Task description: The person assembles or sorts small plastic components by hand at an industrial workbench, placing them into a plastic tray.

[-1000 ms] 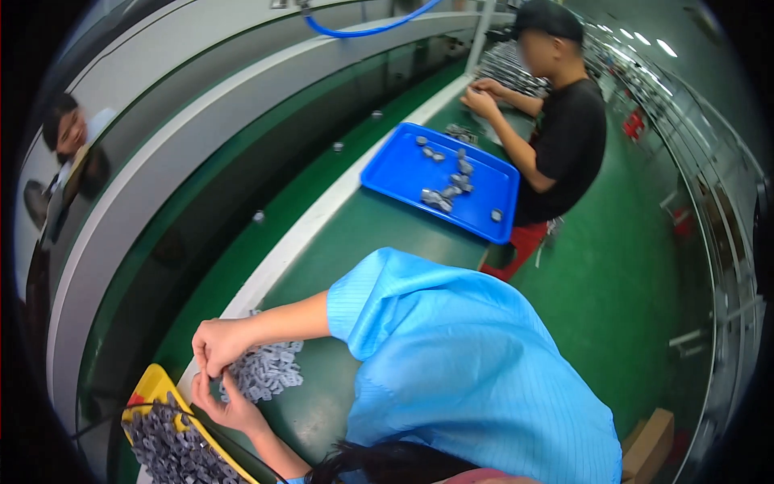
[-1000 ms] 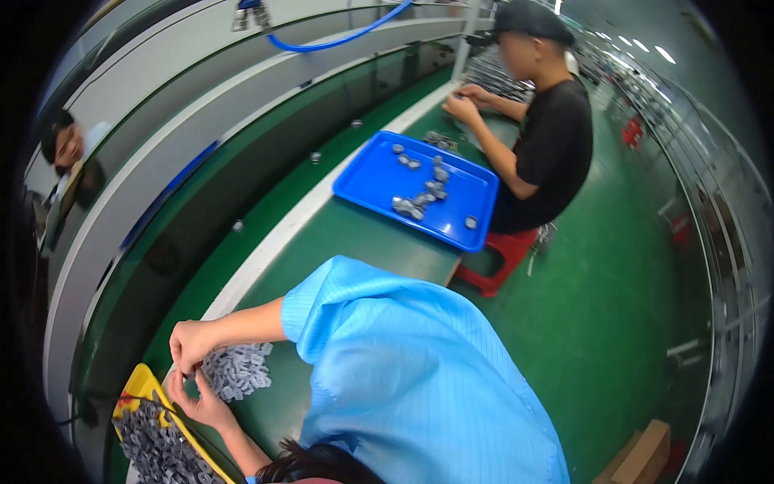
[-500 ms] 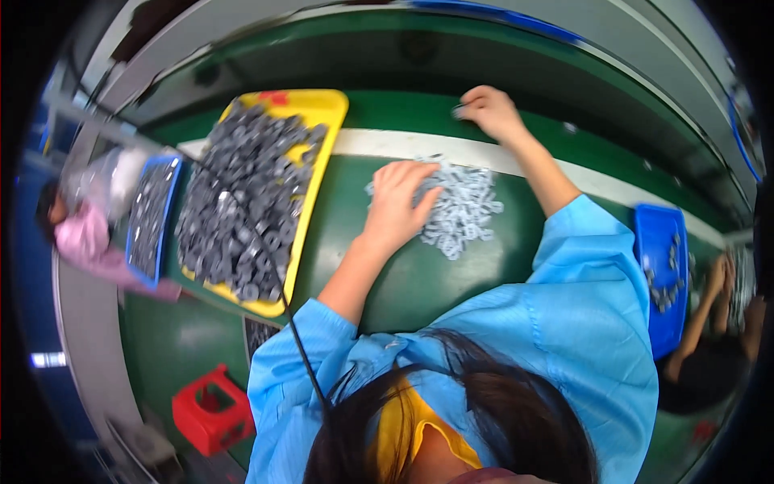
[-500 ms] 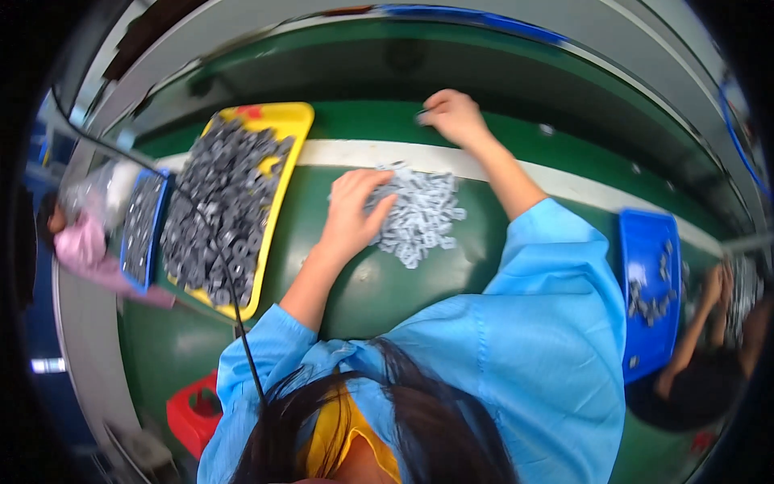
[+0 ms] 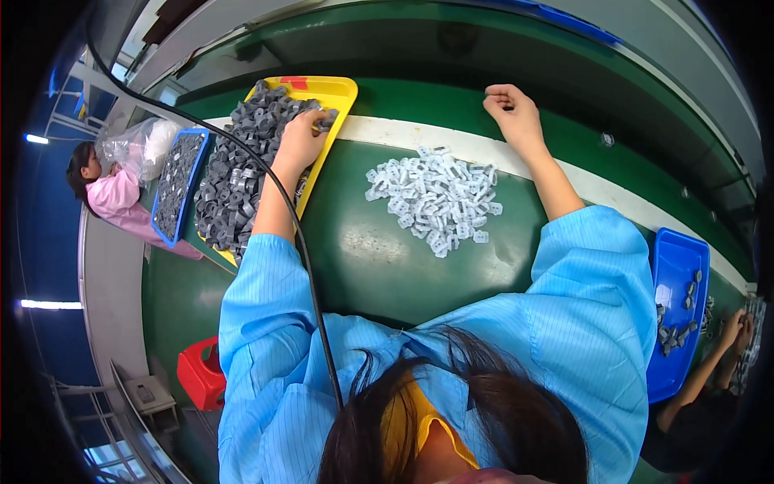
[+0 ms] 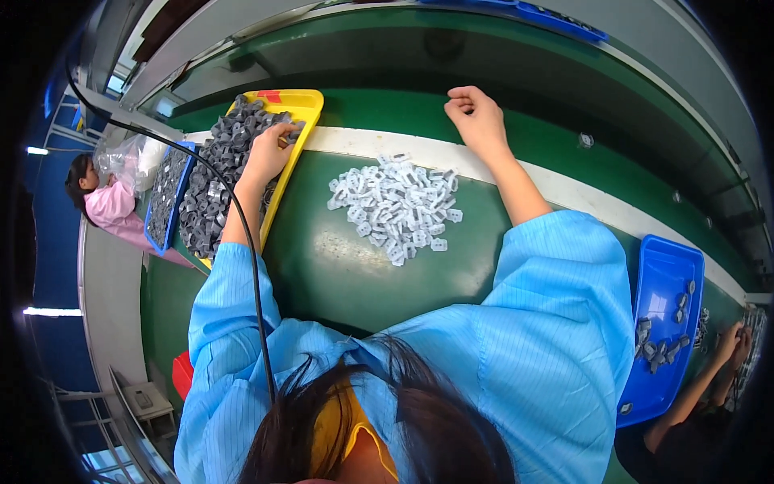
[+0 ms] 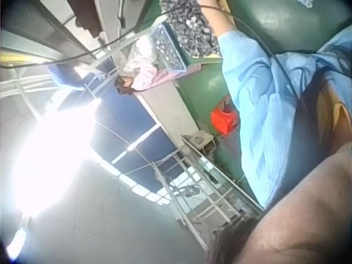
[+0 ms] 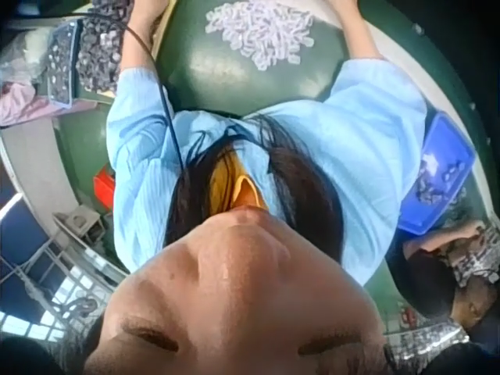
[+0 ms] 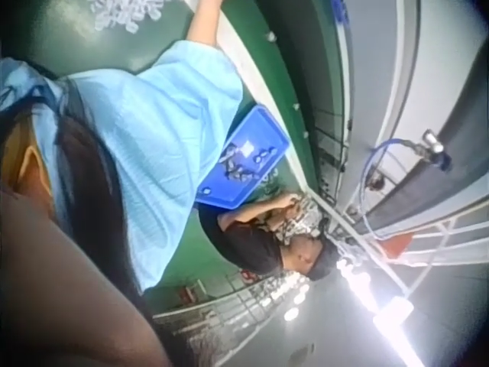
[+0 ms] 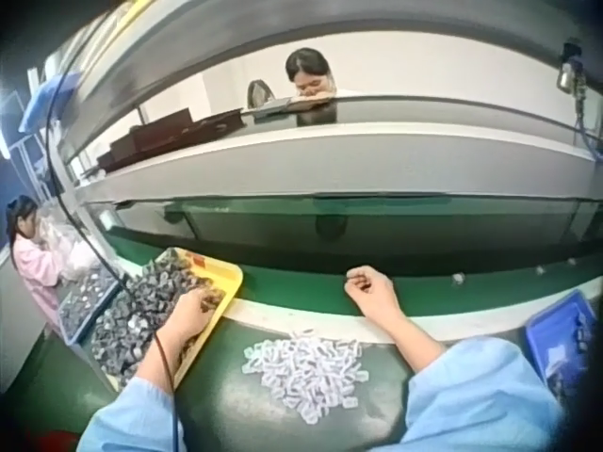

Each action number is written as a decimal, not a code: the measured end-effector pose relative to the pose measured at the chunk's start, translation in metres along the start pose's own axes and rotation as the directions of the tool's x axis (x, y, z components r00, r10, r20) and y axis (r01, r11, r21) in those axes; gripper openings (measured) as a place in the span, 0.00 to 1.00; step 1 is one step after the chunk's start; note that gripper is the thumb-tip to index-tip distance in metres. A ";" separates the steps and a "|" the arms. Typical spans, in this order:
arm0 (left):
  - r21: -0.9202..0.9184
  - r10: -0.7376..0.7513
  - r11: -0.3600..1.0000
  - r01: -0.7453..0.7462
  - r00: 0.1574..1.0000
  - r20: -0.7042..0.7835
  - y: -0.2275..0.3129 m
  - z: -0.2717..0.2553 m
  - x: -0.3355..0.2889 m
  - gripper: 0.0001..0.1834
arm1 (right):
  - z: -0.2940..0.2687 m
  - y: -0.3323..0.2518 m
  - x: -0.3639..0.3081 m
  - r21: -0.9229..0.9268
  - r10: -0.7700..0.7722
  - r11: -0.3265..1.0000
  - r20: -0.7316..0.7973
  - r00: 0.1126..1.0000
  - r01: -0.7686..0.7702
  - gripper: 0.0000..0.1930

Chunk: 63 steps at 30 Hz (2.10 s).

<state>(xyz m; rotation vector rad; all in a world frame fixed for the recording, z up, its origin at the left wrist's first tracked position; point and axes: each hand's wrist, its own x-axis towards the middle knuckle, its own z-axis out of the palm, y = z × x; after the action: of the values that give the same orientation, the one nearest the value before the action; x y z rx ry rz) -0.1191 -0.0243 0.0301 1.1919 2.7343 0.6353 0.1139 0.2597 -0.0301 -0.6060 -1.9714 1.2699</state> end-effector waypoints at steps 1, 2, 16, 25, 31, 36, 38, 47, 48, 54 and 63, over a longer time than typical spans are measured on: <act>0.038 0.078 0.996 -0.075 0.994 -0.075 -0.001 0.001 0.000 0.15 | 0.000 -0.008 -0.002 -0.032 -0.003 0.999 0.003 1.000 0.003 0.11; 0.040 0.081 0.996 -0.078 0.994 -0.071 -0.002 0.002 -0.002 0.15 | -0.001 -0.011 -0.003 -0.031 0.001 1.000 -0.001 1.000 -0.001 0.11; -0.961 0.096 0.046 0.272 0.957 0.275 0.084 0.050 -0.023 0.09 | 0.021 -0.053 -0.025 -0.100 -0.262 0.915 0.590 0.764 0.392 0.07; -0.946 0.062 -0.075 0.317 0.948 0.313 0.081 0.052 -0.033 0.14 | 0.014 -0.079 -0.018 -0.273 0.062 0.959 0.467 0.882 0.078 0.08; -0.834 0.079 0.551 -0.014 0.996 0.036 0.090 0.060 -0.039 0.18 | 0.037 -0.082 -0.017 -0.507 0.199 0.854 0.530 0.824 0.120 0.20; -0.474 0.226 0.824 -0.310 0.948 -0.226 0.101 0.068 -0.045 0.19 | 0.025 -0.070 -0.015 -0.490 0.216 0.867 0.526 0.823 0.086 0.18; -0.549 0.076 0.820 -0.166 0.980 -0.182 0.105 0.064 -0.047 0.15 | 0.029 -0.070 -0.016 -0.528 0.178 0.839 0.494 0.851 0.131 0.15; -0.601 0.128 0.746 -0.288 0.947 -0.295 0.103 0.077 -0.047 0.17 | 0.035 -0.099 -0.028 0.128 0.143 0.961 0.534 0.833 -0.247 0.08; -0.607 0.120 0.744 -0.279 0.950 -0.289 0.106 0.076 -0.047 0.17 | 0.043 -0.092 -0.032 0.095 -0.001 0.994 0.444 0.896 -0.046 0.08; -0.833 0.121 0.497 -0.242 0.970 -0.210 0.102 0.078 -0.048 0.16 | 0.045 -0.094 -0.036 -0.090 -0.012 0.995 0.314 0.949 0.042 0.08; -0.802 0.179 0.526 -0.283 0.959 -0.221 0.101 0.076 -0.050 0.19 | 0.045 -0.091 -0.038 -0.128 -0.178 0.967 0.288 0.941 0.222 0.09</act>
<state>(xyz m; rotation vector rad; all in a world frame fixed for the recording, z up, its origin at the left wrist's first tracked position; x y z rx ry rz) 0.0028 0.0265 -0.0022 1.2274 1.8261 1.8104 0.1030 0.1695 0.0293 -0.3024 -2.3148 1.1254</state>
